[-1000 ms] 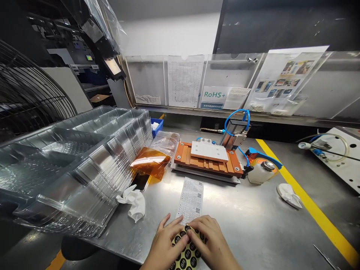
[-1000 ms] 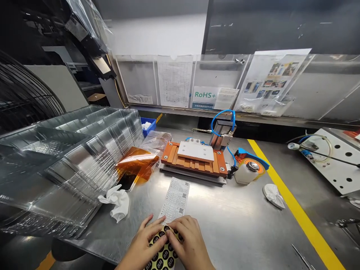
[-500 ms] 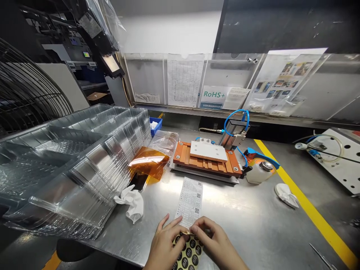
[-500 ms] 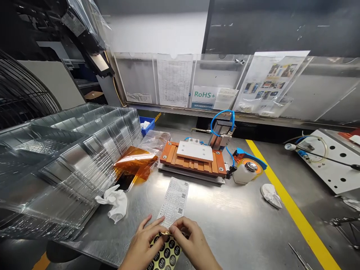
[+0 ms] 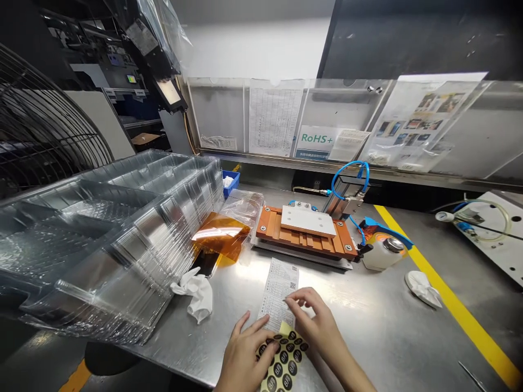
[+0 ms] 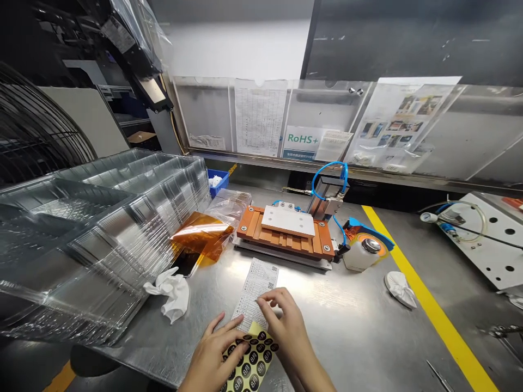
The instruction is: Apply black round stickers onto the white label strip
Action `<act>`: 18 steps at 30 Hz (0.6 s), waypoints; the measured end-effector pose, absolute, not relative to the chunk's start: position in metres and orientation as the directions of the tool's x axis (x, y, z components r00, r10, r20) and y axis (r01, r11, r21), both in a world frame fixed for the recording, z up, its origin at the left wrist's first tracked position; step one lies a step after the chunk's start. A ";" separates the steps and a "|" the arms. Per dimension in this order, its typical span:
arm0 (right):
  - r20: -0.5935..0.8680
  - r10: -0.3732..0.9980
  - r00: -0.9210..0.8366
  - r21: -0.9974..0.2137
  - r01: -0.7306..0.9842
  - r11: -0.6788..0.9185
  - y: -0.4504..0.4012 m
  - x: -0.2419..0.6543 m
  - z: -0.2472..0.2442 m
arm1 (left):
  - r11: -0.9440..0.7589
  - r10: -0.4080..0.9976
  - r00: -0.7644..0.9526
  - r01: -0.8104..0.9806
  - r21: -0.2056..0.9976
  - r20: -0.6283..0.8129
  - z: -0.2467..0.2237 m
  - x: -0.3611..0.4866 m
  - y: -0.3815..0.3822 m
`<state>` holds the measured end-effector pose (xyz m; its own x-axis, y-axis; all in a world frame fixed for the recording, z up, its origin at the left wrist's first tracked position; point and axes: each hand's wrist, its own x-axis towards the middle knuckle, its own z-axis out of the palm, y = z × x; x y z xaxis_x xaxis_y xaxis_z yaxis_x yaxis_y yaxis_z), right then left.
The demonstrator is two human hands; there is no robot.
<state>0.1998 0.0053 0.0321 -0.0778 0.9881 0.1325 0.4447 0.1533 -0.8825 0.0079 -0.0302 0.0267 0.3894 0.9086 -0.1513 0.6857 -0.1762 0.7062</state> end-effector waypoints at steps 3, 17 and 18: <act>0.237 0.934 -0.269 -0.738 0.576 0.353 0.019 0.187 0.028 | -0.210 0.903 0.407 0.696 0.686 -0.136 0.024 0.008 -0.030; 0.130 0.821 -0.556 -0.460 0.700 0.547 0.032 0.180 0.037 | -0.339 0.906 0.422 0.683 0.647 0.029 0.016 0.007 -0.033; 0.120 0.812 -0.572 -0.455 0.695 0.557 0.030 0.181 0.040 | -0.378 0.899 0.431 0.680 0.628 0.074 0.012 0.006 -0.036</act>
